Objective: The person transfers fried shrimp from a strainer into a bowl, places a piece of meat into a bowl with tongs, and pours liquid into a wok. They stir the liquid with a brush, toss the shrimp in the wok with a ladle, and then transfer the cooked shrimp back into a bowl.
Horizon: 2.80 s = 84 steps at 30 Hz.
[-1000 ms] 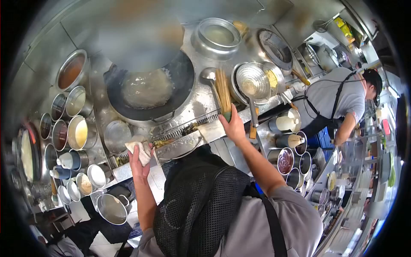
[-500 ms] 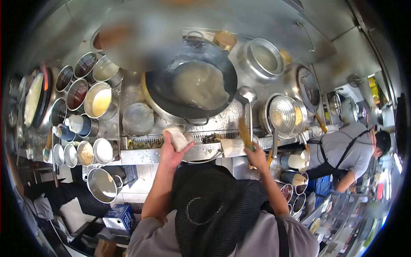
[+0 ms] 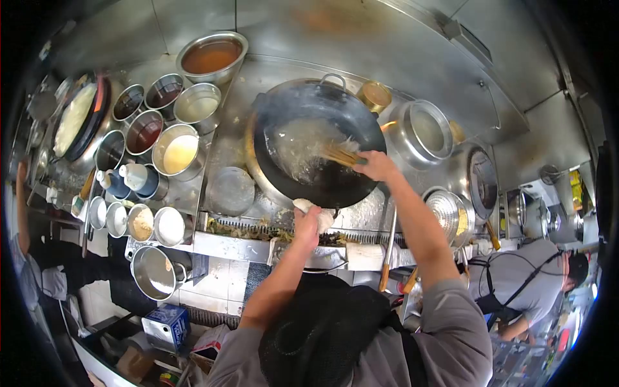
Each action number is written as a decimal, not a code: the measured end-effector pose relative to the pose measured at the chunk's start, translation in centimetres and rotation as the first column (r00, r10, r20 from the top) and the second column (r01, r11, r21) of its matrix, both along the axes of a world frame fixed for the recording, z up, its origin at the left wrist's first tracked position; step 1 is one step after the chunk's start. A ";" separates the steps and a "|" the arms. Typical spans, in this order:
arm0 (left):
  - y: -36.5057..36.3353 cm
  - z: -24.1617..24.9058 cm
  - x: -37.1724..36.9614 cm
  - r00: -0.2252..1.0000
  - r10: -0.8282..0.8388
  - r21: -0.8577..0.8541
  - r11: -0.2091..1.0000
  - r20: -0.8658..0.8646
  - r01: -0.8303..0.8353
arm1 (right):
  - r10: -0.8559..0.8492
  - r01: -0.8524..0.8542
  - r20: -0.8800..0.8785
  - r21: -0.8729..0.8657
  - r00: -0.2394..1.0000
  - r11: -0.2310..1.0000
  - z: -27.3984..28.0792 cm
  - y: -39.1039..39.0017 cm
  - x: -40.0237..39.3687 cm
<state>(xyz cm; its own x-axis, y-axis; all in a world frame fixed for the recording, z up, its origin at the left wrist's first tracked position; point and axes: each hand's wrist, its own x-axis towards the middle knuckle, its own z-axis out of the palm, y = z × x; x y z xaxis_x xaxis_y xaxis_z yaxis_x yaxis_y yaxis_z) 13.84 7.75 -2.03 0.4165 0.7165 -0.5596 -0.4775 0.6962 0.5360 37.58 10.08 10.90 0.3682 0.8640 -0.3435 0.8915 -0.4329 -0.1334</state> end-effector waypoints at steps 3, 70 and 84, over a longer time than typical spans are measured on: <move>-0.3 -0.6 -0.3 0.998 -0.001 0.045 0.999 -0.070 0.004 | -0.088 0.087 0.059 0.021 0.994 0.996 -3.0 0.3 -5.9; 1.3 3.3 -4.4 0.983 0.002 0.155 0.987 -0.186 0.027 | -0.046 0.013 0.383 0.087 0.923 0.996 -3.6 1.1 3.9; 0.5 6.4 -4.9 0.990 -0.118 0.024 0.992 -0.073 0.120 | -0.093 -0.064 -0.593 -0.238 0.799 0.969 1.9 -3.9 -5.6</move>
<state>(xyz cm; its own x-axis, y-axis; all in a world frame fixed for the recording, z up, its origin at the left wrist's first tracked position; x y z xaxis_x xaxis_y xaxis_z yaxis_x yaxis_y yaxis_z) 8.92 8.22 4.37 0.4599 0.6802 -0.5708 -0.3520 0.7298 0.5861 32.01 6.19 12.81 0.0341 0.7245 -0.6884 0.6606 -0.5332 -0.5285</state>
